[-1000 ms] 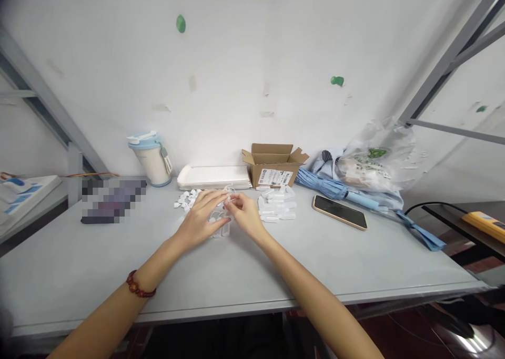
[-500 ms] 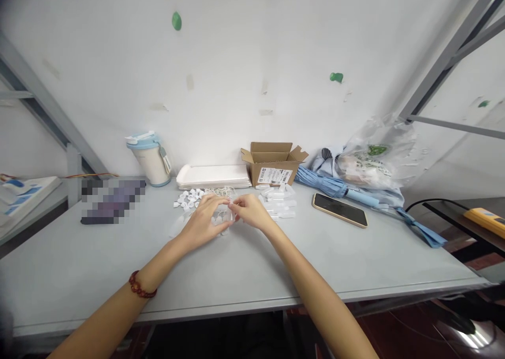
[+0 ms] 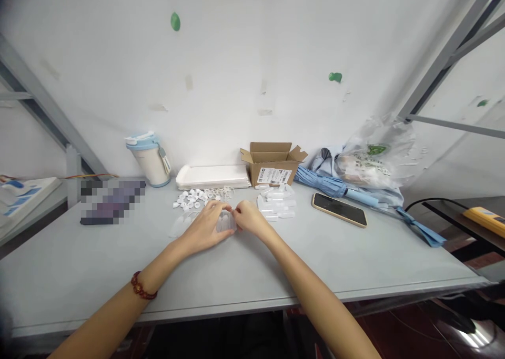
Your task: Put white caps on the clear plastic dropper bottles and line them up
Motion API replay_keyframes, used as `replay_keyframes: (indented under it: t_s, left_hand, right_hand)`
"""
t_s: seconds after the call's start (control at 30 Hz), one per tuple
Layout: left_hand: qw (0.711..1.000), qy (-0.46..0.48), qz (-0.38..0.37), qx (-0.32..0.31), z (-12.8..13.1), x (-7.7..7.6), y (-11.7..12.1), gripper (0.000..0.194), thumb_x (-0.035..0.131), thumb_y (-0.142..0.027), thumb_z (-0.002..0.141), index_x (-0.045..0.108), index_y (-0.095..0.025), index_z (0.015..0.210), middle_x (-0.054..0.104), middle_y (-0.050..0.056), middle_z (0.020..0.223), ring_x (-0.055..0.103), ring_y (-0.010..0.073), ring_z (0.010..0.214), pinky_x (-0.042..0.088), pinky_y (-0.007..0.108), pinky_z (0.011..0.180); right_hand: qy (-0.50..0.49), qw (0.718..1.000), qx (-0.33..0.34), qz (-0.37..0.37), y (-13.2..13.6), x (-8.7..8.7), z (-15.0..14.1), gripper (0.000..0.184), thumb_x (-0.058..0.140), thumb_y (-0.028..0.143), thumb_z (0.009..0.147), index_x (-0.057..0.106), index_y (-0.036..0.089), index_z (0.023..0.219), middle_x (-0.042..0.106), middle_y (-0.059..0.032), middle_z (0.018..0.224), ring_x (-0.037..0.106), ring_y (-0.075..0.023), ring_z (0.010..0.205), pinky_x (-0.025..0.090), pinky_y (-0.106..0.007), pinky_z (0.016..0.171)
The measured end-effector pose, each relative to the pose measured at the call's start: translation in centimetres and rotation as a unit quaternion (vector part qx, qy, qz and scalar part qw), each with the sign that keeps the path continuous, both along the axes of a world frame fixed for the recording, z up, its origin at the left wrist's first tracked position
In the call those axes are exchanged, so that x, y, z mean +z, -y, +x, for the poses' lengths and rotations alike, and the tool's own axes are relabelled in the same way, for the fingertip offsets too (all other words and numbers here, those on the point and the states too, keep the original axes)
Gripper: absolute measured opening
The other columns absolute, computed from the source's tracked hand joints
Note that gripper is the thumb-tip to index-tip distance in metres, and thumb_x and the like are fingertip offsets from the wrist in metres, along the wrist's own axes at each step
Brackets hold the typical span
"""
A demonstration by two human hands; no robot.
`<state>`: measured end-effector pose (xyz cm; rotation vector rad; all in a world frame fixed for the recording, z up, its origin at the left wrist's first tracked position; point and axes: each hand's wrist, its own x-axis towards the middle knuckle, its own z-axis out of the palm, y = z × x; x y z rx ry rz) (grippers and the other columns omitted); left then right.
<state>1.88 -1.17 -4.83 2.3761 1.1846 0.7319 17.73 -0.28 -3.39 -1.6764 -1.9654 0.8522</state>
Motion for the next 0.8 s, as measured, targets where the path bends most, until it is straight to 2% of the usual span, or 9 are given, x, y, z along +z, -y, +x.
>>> replay_keyframes:
  t_s: [0.6,0.8]
  left_hand:
    - [0.998,-0.060,0.003,-0.017,0.03,-0.10,0.05,0.040,0.062,-0.027,0.072,0.049,-0.018,0.109,0.052,0.012,0.110,0.045,0.0291,0.112,0.041,0.043,0.092]
    - [0.997,-0.069,0.013,-0.027,-0.02,-0.15,0.07,0.039,0.060,-0.028,0.073,0.048,-0.019,0.109,0.053,0.011,0.112,0.043,0.0293,0.114,0.041,0.042,0.092]
  right_hand:
    - [0.051,0.999,0.014,0.015,-0.29,-0.72,0.05,0.029,0.039,0.011,0.073,0.055,0.014,0.048,0.051,-0.0022,0.036,0.050,-0.0112,0.039,0.038,-0.018,0.046]
    - [0.065,0.998,0.015,0.024,-0.14,-0.64,-0.09,0.029,0.040,0.010,0.073,0.058,0.013,0.051,0.055,-0.0042,0.040,0.053,-0.0124,0.043,0.039,-0.020,0.050]
